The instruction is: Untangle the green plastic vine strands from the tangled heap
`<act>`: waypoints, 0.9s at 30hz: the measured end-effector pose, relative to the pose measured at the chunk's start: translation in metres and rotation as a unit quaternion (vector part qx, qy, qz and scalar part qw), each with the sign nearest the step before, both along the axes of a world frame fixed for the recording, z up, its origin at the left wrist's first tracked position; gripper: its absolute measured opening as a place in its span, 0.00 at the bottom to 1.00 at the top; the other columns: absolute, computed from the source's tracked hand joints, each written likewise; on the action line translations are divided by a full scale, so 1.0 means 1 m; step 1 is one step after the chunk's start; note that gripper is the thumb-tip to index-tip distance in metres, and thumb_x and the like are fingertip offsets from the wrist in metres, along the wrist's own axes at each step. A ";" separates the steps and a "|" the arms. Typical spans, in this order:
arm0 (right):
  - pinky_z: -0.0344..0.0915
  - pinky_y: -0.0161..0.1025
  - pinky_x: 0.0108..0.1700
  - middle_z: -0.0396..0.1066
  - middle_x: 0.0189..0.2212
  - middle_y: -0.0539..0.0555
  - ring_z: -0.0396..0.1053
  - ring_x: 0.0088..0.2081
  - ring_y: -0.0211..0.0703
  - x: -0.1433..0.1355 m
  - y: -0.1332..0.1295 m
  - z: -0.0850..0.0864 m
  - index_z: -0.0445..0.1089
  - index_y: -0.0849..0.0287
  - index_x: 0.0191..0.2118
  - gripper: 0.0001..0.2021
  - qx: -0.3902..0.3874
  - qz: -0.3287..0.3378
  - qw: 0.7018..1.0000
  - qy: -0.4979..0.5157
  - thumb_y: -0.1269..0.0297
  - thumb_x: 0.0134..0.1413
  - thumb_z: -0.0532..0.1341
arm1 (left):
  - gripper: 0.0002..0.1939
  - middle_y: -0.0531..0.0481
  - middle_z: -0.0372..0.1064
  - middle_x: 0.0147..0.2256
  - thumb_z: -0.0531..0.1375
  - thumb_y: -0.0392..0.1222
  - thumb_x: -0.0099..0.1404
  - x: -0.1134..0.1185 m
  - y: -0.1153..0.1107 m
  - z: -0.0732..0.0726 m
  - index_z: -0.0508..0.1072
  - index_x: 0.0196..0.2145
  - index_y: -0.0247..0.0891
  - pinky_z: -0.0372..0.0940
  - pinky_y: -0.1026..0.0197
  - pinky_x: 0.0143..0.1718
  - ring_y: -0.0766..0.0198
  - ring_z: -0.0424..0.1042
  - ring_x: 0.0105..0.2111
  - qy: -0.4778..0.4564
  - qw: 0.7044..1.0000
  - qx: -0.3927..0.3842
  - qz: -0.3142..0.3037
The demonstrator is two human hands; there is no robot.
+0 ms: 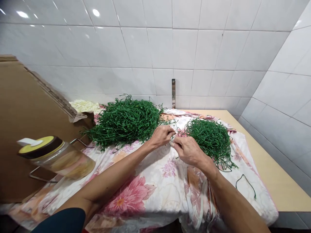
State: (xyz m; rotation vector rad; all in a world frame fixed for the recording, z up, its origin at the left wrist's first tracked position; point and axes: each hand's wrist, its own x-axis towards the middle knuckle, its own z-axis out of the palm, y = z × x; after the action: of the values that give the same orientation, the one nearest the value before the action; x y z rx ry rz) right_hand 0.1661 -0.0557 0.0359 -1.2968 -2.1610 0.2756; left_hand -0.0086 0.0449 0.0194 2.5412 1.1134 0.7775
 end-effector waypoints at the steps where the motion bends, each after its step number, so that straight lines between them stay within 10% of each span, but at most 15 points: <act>1: 0.54 0.37 0.32 0.70 0.24 0.49 0.61 0.25 0.38 0.000 0.000 0.000 0.68 0.57 0.30 0.15 0.013 -0.022 0.999 0.021 0.60 0.69 0.55 | 0.13 0.45 0.77 0.33 0.58 0.42 0.66 -0.001 0.004 0.000 0.82 0.34 0.35 0.62 0.61 0.35 0.61 0.73 0.33 -0.054 0.998 -0.042 -0.002; 6: 0.65 0.44 0.45 0.76 0.38 0.58 0.71 0.40 0.51 0.020 0.012 -0.006 0.73 0.58 0.42 0.07 0.119 -0.175 0.977 0.010 0.65 0.64 0.58 | 0.17 0.53 0.69 0.24 0.63 0.52 0.61 0.001 0.005 0.007 0.79 0.33 0.32 0.58 0.65 0.27 0.69 0.63 0.23 -0.243 0.934 -0.253 -0.067; 10: 0.65 0.51 0.57 0.73 0.50 0.64 0.68 0.54 0.58 0.030 0.017 -0.010 0.71 0.62 0.51 0.18 0.183 -0.165 0.969 -0.006 0.76 0.54 0.57 | 0.18 0.57 0.62 0.20 0.65 0.52 0.58 0.005 -0.003 0.011 0.77 0.34 0.31 0.53 0.67 0.22 0.73 0.57 0.19 -0.271 0.897 -0.337 -0.092; 27: 0.64 0.38 0.33 0.78 0.35 0.53 0.68 0.28 0.40 0.020 0.008 0.008 0.77 0.57 0.41 0.11 0.078 -0.153 0.957 0.234 0.57 0.63 0.62 | 0.11 0.49 0.73 0.29 0.62 0.43 0.62 0.013 -0.018 0.017 0.80 0.35 0.32 0.63 0.65 0.30 0.68 0.68 0.27 -0.246 0.937 -0.228 -0.095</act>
State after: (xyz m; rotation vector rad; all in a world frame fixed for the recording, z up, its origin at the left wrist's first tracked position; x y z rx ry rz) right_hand 0.1856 -0.0479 0.0441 -1.2980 -1.5334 0.2489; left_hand 0.0039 0.0269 0.0368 1.8890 0.7586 0.9095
